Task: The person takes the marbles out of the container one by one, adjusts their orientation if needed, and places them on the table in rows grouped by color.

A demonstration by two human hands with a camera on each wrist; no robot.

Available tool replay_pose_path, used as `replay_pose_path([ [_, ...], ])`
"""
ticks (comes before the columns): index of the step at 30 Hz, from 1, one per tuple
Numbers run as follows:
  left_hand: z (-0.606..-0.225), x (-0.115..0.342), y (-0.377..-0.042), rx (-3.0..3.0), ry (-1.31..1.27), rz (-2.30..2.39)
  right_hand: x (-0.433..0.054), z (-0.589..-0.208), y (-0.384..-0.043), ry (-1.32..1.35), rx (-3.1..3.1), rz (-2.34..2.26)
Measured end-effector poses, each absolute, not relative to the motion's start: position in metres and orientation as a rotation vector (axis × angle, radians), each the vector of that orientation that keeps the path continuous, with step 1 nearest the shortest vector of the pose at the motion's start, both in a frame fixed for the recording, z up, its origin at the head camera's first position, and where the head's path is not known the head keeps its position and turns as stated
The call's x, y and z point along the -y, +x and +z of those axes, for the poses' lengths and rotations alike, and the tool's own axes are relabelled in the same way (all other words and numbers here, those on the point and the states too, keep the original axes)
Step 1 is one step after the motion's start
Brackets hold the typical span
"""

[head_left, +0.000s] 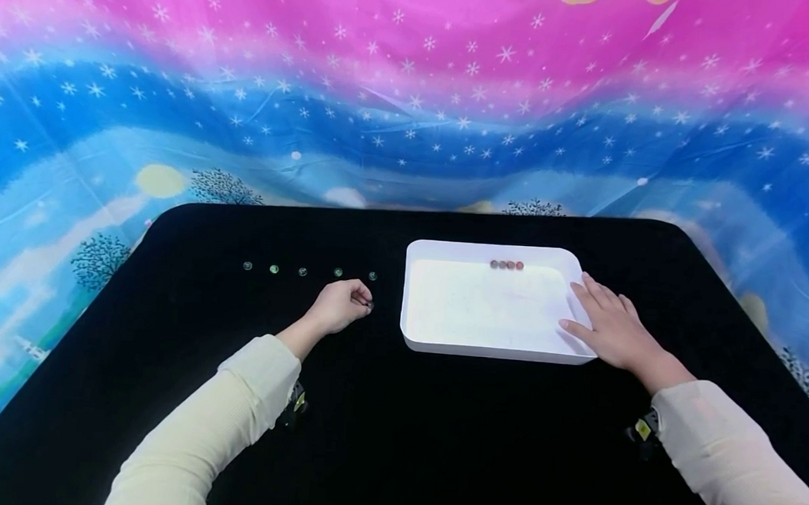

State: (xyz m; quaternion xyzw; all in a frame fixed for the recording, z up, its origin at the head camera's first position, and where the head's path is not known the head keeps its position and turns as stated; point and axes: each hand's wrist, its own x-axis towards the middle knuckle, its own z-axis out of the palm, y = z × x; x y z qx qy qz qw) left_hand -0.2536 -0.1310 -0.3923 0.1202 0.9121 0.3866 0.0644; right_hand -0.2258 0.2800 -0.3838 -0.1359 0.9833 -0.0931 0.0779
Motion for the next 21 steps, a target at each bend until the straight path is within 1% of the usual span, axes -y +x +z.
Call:
replay_pose_path([
  [8,-0.391,0.134,-0.253,-2.72,0.358,1.193,-0.279,-0.383,-0.226,-0.403,-2.943,-0.286],
  [21,-0.384,0.143,-0.247,-2.743,0.276,1.26,-0.279,-0.382,-0.225,-0.396,-2.938,-0.284],
])
